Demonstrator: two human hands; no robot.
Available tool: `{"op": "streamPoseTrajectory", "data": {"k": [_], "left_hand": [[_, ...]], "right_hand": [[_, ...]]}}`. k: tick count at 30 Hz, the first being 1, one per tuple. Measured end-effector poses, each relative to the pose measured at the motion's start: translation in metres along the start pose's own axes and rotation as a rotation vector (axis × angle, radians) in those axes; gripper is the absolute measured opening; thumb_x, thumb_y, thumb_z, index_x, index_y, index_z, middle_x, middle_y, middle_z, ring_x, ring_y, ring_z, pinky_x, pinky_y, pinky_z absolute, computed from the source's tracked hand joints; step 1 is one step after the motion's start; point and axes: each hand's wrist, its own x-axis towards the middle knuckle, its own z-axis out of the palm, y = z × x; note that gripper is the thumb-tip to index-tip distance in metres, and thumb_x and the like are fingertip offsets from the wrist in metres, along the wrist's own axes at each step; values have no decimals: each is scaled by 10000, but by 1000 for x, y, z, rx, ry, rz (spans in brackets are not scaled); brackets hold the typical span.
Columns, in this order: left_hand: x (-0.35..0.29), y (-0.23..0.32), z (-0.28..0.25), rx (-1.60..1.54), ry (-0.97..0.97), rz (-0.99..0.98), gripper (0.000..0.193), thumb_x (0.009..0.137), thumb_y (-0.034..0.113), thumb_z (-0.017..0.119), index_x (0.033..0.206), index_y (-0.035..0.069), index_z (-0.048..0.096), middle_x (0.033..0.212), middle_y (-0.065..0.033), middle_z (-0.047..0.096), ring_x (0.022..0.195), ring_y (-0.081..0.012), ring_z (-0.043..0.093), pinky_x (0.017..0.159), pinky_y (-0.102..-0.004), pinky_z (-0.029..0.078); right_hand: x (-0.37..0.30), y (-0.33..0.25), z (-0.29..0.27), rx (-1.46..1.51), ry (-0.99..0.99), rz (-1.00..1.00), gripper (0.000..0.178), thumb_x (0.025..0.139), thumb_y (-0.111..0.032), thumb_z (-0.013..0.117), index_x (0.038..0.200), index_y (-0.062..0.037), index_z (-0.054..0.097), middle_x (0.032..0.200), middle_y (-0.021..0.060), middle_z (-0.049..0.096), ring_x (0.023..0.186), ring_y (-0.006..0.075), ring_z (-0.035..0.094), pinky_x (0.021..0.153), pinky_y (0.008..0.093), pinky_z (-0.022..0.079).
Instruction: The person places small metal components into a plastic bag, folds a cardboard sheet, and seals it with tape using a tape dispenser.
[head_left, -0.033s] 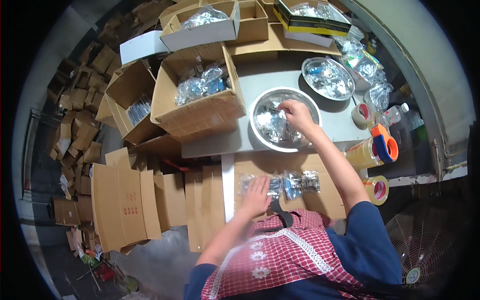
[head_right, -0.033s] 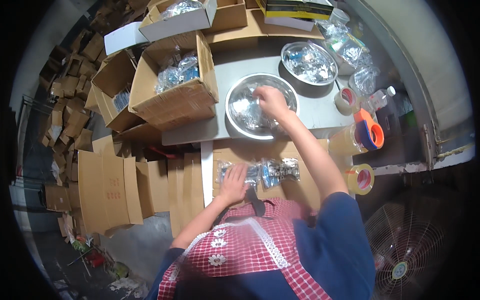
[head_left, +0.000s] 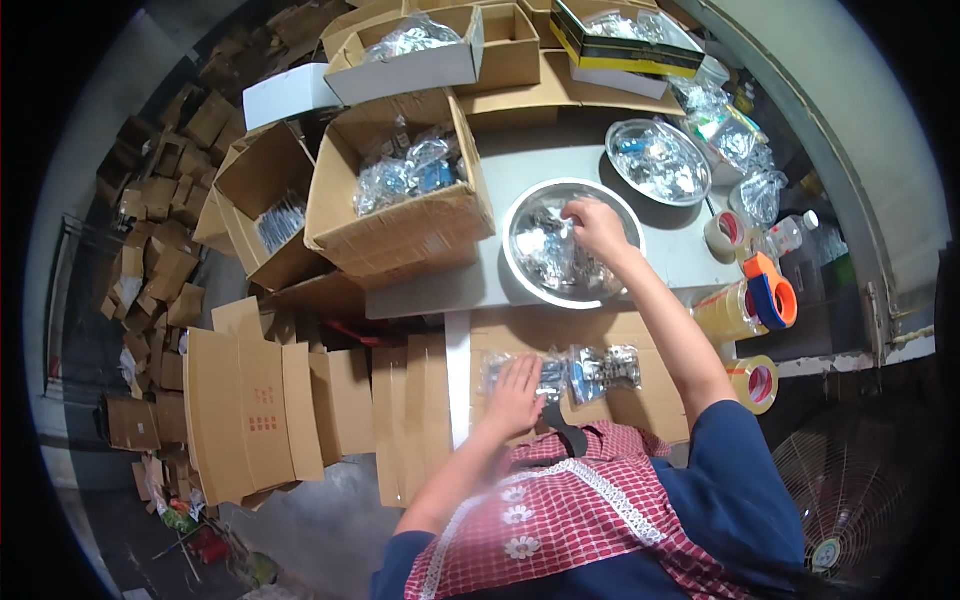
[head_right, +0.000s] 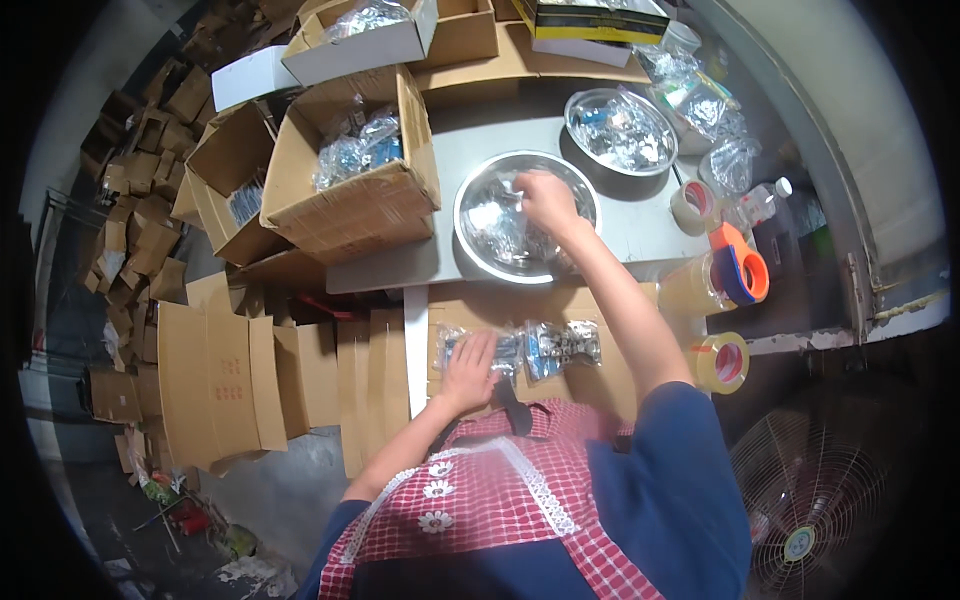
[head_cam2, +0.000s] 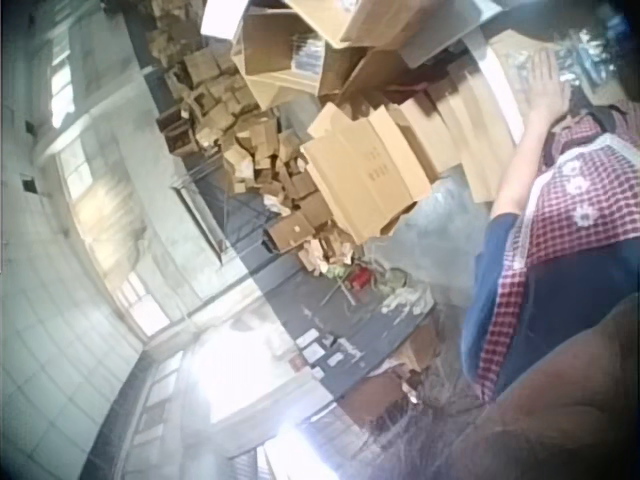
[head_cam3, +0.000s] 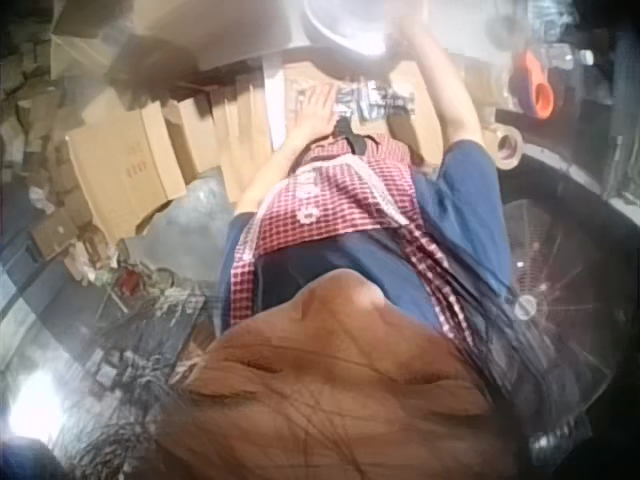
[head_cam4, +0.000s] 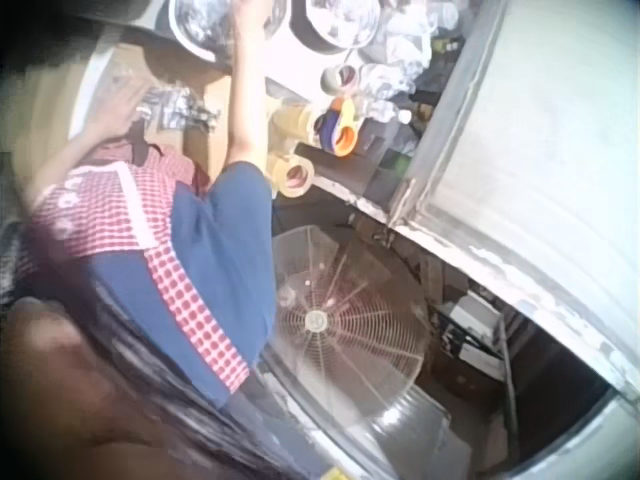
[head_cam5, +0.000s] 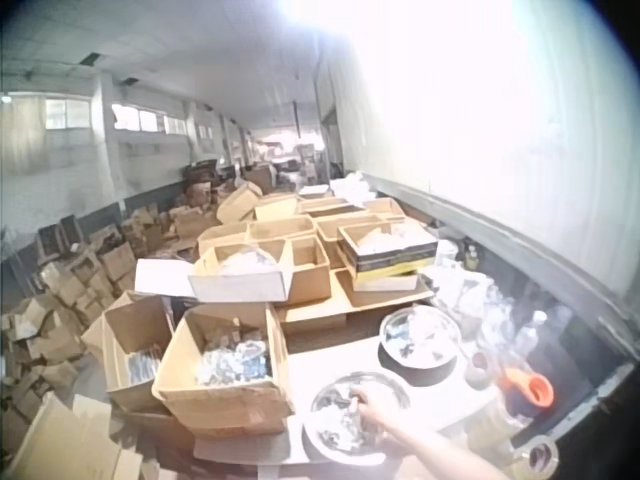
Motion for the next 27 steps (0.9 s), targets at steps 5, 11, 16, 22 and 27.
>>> {"op": "streamPoseTrajectory", "data": {"k": [5,11,16,22,27], "left_hand": [[-1,1,-2,-30,19,-29,706,835,254,666,1436,-43,443,1431,-217,498,1355,-355,455,1162,-485,301],[-3,0,4,-69,10,-29,688,851,259,646,1439,-36,443,1458,-217,472,1381,-364,421,1166,-509,283],[-3,0,0,-74,-1,-40,688,848,255,650,1436,-37,444,1466,-219,461,1388,-368,408,1165,-506,283],[2,2,-1,-60,5,-8,685,825,218,674,1421,-41,457,1424,-226,489,1347,-387,443,1145,-512,309],[0,3,-2,-34,-22,-37,696,817,210,694,1421,-42,457,1411,-222,495,1328,-389,454,1139,-518,314]], "right_hand": [[15,14,4,-327,-393,439,249,837,-183,619,970,10,706,1115,226,702,1029,368,685,916,460,522],[-17,16,22,-315,-378,469,558,863,-327,666,1237,52,498,1037,319,689,1021,419,687,953,520,494],[-33,18,6,160,-102,571,485,800,-259,738,1142,28,547,909,189,702,867,345,699,808,409,538],[-62,14,-15,1202,325,594,349,854,-183,713,1139,-28,583,824,10,639,764,139,622,689,292,514],[-104,5,-45,2120,206,688,382,983,-252,556,1307,-49,555,1228,87,624,1047,223,649,752,347,603]]}}
